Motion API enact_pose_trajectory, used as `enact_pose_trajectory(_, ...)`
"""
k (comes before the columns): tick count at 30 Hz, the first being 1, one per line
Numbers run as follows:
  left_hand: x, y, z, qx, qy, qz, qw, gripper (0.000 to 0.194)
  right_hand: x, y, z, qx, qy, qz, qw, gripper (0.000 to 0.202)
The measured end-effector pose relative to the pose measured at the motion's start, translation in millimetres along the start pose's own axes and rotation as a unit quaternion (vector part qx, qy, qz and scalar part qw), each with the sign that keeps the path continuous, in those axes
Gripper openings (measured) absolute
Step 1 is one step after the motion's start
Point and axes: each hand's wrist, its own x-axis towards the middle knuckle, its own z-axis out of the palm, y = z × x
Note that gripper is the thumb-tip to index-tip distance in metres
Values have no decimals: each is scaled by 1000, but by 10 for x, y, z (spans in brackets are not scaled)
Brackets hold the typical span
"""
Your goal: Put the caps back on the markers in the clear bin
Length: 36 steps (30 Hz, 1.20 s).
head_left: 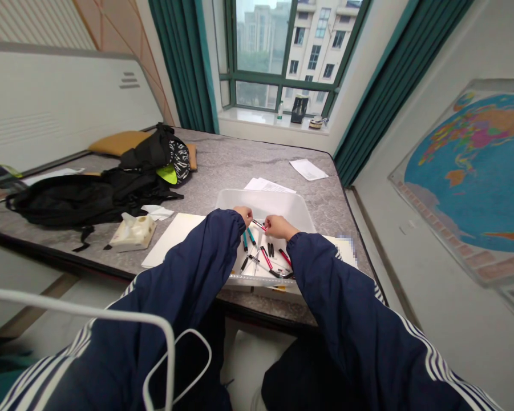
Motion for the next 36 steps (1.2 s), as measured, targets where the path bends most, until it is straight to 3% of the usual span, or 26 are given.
enact_pose_trajectory(5, 33, -34, -39, -40, 22, 76, 996, 35, 35, -56, -72, 209, 70, -13, 975, 13)
enact_pose_trajectory(9, 63, -33, -72, -59, -3, 85, 995, 24, 37, -103, -116, 373, 81, -5, 924, 16)
enact_pose_trajectory(12, 67, -34, -63, -56, 0, 71, 996, 19, 38, -107, -137, 405, 98, 14, 909, 22)
enact_pose_trajectory(16, 49, -40, -58, -48, 26, 41, 998, 19, 34, -70, -97, 271, 117, 45, 954, 22)
enact_pose_trajectory(20, 56, -47, -62, -57, 41, 44, 997, 18, 19, -18, 15, 89, 76, -36, 992, 17)
enact_pose_trajectory(23, 71, -49, -55, -85, 44, 33, 995, 16, 2, 7, 73, 5, 43, -62, 997, 31)
enact_pose_trajectory(27, 58, -37, -51, -147, 55, 36, 987, 12, -24, 13, 91, -64, 46, -63, 995, 37)
enact_pose_trajectory(32, 1, 13, -82, -176, 68, 22, 982, 10, -6, 18, 113, -80, 57, -91, 991, 38)
enact_pose_trajectory(36, -35, 63, -114, -211, 67, -3, 975, 15, 47, 54, 174, -71, 25, -96, 993, 37)
